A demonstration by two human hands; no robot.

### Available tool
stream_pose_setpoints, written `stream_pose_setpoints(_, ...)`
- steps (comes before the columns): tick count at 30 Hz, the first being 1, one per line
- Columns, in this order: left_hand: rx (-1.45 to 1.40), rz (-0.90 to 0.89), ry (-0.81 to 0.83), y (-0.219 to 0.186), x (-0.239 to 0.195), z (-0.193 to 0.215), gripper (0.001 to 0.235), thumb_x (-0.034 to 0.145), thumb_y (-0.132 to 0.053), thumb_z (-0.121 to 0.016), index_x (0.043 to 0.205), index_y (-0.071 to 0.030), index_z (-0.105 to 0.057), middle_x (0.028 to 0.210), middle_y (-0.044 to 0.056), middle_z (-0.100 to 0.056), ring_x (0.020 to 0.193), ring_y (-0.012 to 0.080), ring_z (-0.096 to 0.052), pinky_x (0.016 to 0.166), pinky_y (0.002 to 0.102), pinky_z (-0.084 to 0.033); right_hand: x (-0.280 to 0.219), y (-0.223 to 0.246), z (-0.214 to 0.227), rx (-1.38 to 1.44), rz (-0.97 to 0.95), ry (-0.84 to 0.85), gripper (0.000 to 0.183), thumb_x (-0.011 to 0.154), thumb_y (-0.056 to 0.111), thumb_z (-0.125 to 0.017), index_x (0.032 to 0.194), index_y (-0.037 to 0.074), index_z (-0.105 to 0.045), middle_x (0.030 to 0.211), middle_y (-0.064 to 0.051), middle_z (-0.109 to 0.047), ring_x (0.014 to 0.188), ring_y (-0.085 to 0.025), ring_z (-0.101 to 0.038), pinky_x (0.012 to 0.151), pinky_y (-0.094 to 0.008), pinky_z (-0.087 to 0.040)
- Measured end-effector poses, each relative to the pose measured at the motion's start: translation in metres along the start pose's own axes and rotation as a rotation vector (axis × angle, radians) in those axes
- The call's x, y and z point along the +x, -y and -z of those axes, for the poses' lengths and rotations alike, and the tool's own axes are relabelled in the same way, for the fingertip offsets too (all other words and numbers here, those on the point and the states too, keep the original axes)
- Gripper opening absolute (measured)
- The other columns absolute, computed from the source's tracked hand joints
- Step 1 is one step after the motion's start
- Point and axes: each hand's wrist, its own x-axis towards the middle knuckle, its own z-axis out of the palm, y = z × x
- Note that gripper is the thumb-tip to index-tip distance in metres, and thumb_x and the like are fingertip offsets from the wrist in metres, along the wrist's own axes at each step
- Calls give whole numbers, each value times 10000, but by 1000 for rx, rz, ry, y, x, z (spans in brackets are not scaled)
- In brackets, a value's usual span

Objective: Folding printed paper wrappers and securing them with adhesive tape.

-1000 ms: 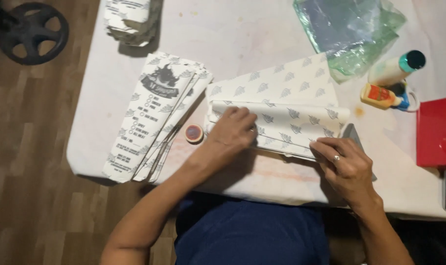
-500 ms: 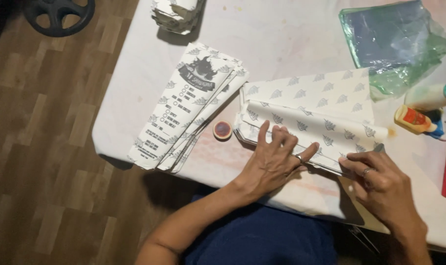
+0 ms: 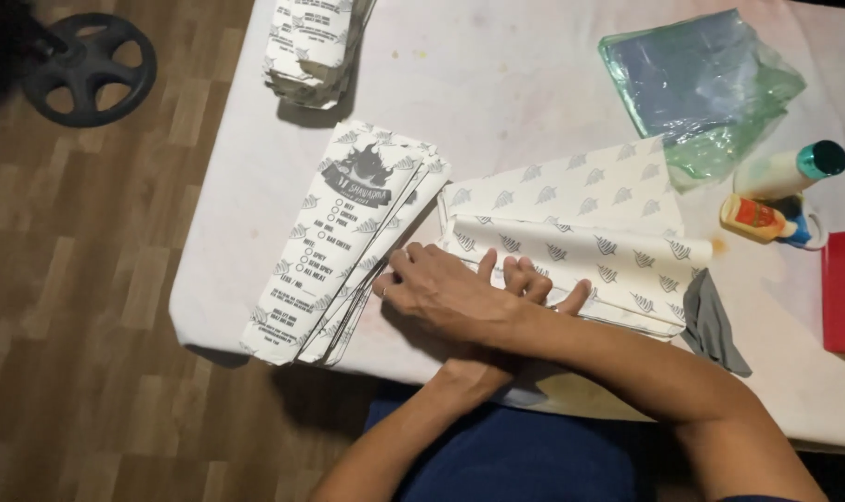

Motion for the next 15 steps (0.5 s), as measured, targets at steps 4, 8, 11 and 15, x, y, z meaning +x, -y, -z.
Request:
stream_pose_setpoints(4,34,-19,-5,-2,6,2,279,1015,-351,-517,1219,-226,-661,1224,167,-661,1241,409,-543,1095,716,-278,-16,-45,75,473,-41,172,304,799,-18,-726,1059,1,-570,1122,-199,-589,989,-333,-583,793,-419,-524)
stream_pose_setpoints(8,97,-39,-12,-11,8,37,296,976,-407,-520,1119,-256,-731,1206,205,-626,1274,456,-502,1143,786,-214,-64,-78,103,432,-401,18,328,951,192,-582,1222,103,-743,1228,-151,-718,1121,-379,-685,901,-468,-585)
stream_pose_setpoints(11,136,-51,-23,-13,14,62,252,935,-385,-590,1158,-283,-646,1222,211,-546,1266,495,-480,1138,750,-263,-89,-86,93,523,-448,8,247,954,96,-655,1187,60,-727,1253,-162,-710,1116,-349,-687,920,-434,-587)
stream_pose_setpoints(15,128,-35,61,-13,16,68,253,942,-340,-634,1195,-355,-624,1140,78,-587,1292,424,-516,1163,732,-230,-78,-105,51,648,-274,-80,293,910,56,-764,1188,-11,-696,1273,-196,-679,1087,-341,-684,934,-424,-605)
